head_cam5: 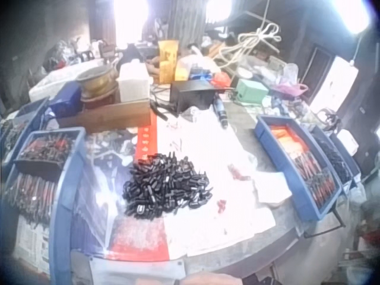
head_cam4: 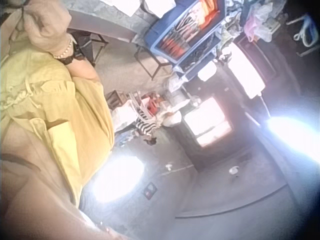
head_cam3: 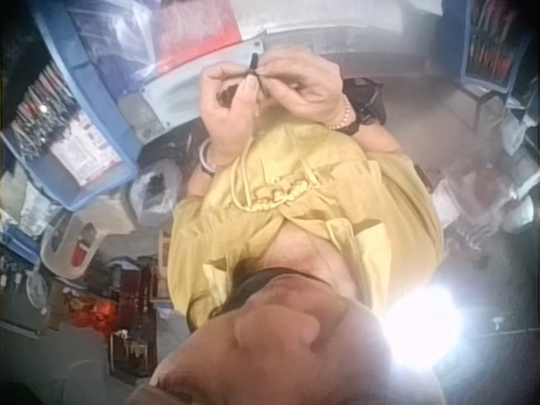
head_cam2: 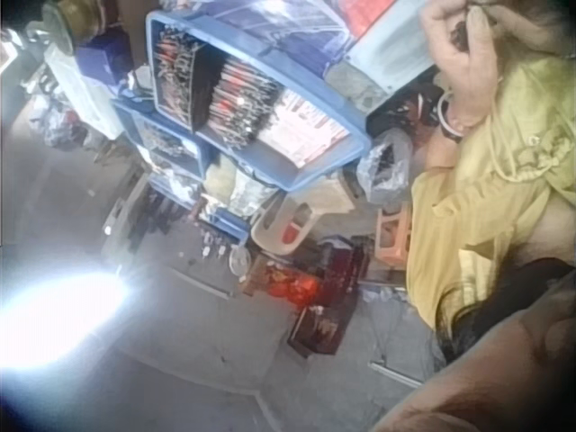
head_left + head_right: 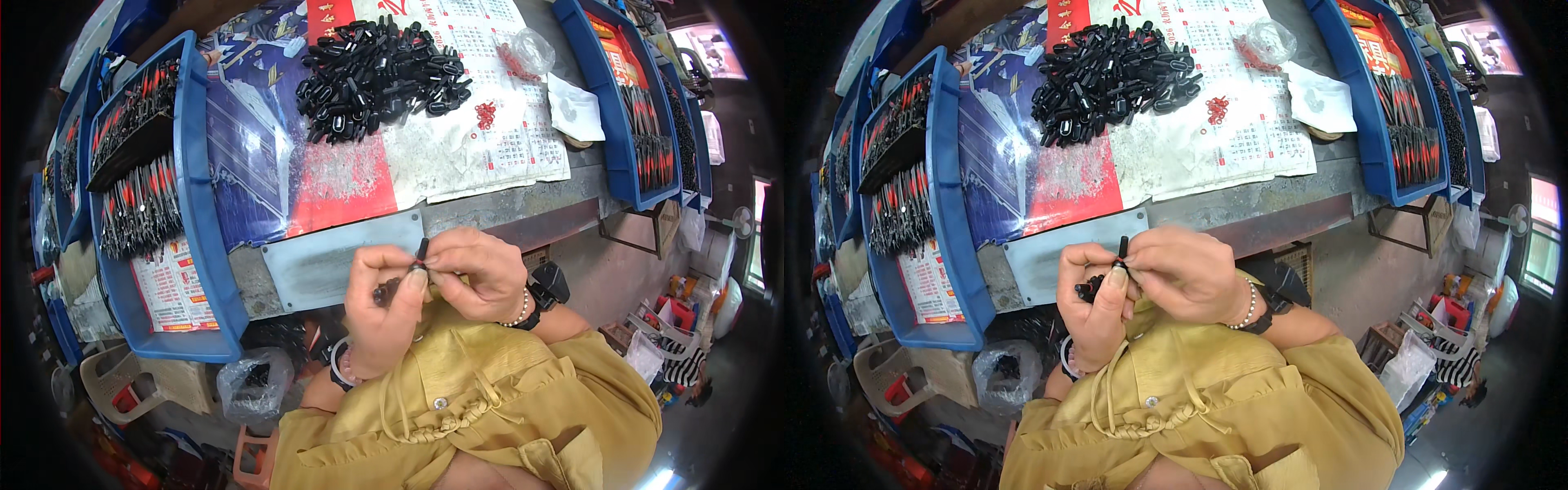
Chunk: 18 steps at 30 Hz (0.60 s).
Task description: The person repeatedly picks a black plastic key housing and a red rubber seal from a table, inserts the seal into the housing, and places the assembled unit on the table. The person handles the parts one at a time and continues the cycle throughout the clip.
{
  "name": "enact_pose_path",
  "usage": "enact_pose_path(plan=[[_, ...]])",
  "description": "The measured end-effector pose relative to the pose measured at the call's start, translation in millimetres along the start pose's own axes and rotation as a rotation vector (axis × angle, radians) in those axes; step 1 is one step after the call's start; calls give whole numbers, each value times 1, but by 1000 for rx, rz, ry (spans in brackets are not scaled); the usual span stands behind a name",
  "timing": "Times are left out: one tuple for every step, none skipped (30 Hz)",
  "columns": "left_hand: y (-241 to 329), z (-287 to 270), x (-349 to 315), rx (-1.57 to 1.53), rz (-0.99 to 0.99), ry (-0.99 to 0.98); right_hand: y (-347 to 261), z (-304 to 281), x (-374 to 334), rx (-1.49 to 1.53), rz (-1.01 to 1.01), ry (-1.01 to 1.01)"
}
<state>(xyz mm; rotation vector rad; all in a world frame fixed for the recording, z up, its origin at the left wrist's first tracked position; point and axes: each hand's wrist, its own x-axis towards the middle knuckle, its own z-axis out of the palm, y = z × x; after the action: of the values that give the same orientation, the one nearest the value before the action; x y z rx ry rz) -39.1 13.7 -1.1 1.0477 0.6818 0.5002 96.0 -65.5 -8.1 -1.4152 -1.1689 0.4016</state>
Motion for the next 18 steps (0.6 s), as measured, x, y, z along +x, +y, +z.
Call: enact_pose_path(plan=[[-1, -1, 0, 18, -1, 10, 1, 0, 0, 18, 5, -26], [-1, -1, 0, 12, -9, 12, 2, -1, 0, 44, 12, -32], [-1, -1, 0, 5, -17, 13, 2, -1, -1, 67, 26, -42], [-1, -1, 0, -14, -23, 12, 2, -2, 0, 93, 42, -47], [-1, -1, 1, -37, -23, 4, 2, -2, 0, 143, 106, -58], [-1, 0, 1, -73, -20, -6, 2, -4, 1, 196, 171, -63], [0, -1, 2, -108, -16, -17, 1, -5, 3, 257, 218, -57], [1, -2, 4, -151, -85, -18, 1, -6, 6, 276, 335, -30], [2, -4, 5, -194, -153, -20, 2, -8, 10, 303, 435, 10], [3, -6, 7, -237, -222, -25, 4, -10, 15, 318, 528, 42], [2, -9, 9, -267, -233, -61, 9, -14, 22, 312, 527, 43], [2, -12, 12, -357, -272, -81, 17, -19, 32, 132, 479, 36], [2, -16, 13, -446, -311, -100, 25, -26, 41, -38, 416, -19], [1, -19, 14, -543, -349, -121, 33, -31, 50, -206, 362, -72], [-1, -21, 14, -571, -320, -159, 41, -34, 58, -311, 290, -80], [-2, -22, 13, -565, -327, -144, 48, -35, 65, -415, 227, -85], [-3, -23, 13, -568, -326, -142, 54, -36, 71, -519, 163, -90], [-3, -25, 12, -579, -320, -143, 59, -36, 76, -611, 149, -73]])
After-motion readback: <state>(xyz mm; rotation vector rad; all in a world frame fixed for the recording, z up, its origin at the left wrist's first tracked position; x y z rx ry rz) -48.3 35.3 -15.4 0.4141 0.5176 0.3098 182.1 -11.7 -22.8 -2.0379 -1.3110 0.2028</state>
